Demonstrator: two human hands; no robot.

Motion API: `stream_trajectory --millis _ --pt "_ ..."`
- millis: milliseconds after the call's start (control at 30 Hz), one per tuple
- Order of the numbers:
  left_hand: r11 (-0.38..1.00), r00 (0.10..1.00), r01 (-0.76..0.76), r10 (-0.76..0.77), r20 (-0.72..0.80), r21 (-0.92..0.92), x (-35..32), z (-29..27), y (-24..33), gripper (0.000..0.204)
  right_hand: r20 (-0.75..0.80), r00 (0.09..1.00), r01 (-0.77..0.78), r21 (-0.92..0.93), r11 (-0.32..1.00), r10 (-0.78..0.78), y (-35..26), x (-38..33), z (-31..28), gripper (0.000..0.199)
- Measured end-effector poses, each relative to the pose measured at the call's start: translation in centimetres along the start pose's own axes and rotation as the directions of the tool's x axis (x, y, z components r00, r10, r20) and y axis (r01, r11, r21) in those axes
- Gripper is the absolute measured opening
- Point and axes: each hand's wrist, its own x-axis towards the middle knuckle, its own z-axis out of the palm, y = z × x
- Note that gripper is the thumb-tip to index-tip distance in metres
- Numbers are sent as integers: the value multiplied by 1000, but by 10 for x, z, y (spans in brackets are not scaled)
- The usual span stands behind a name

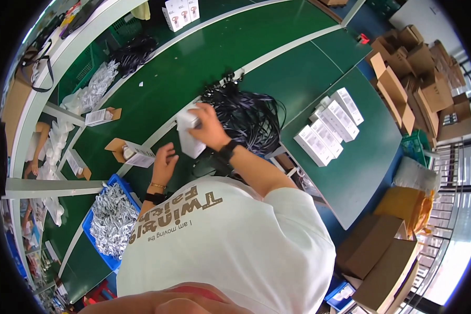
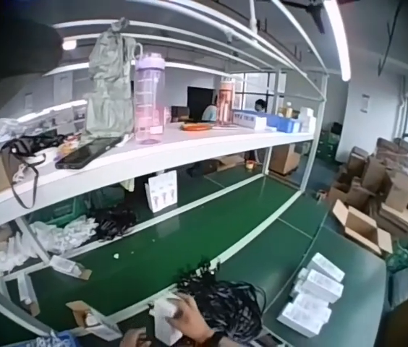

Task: The person packages mini fans by placing a fan into a box and setting it aside. They then pick up a white cable and a black lanyard, wrap the cable around the lanyard, and tuck the bundle into the box before closing it.

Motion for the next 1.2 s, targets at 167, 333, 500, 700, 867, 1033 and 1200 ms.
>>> stream_trajectory --millis 167,333,500,700,867,1033,1200 --pt "874 926 -152 -38 375 462 -29 18 -42 45 122 976 -172 -87 981 182 -21 14 -157 52" --pt "747 900 -268 -32 436 609 -37 36 -40 28 169 945 -114 -634 765 281 6 -11 -287 47" --pt "770 941 -130 -102 322 625 -38 52 -58 14 115 765 -89 -956 280 634 83 -35 -316 29" --pt "787 973 27 -162 164 616 -42 49 -64 9 232 909 -147 -600 787 347 105 -20 -175 19" --pt "897 992 118 -92 -83 425 -54 26 -46 10 493 763 -60 -591 805 418 107 -16 -91 20" --pt "907 956 265 -201 -216 327 -68 -11 -4 12 486 828 77 -594 801 281 70 21 -92 20" --pt "964 967 131 -73 -244 233 -34 -28 55 22 472 879 306 -459 834 -62 -4 65 -89 15"
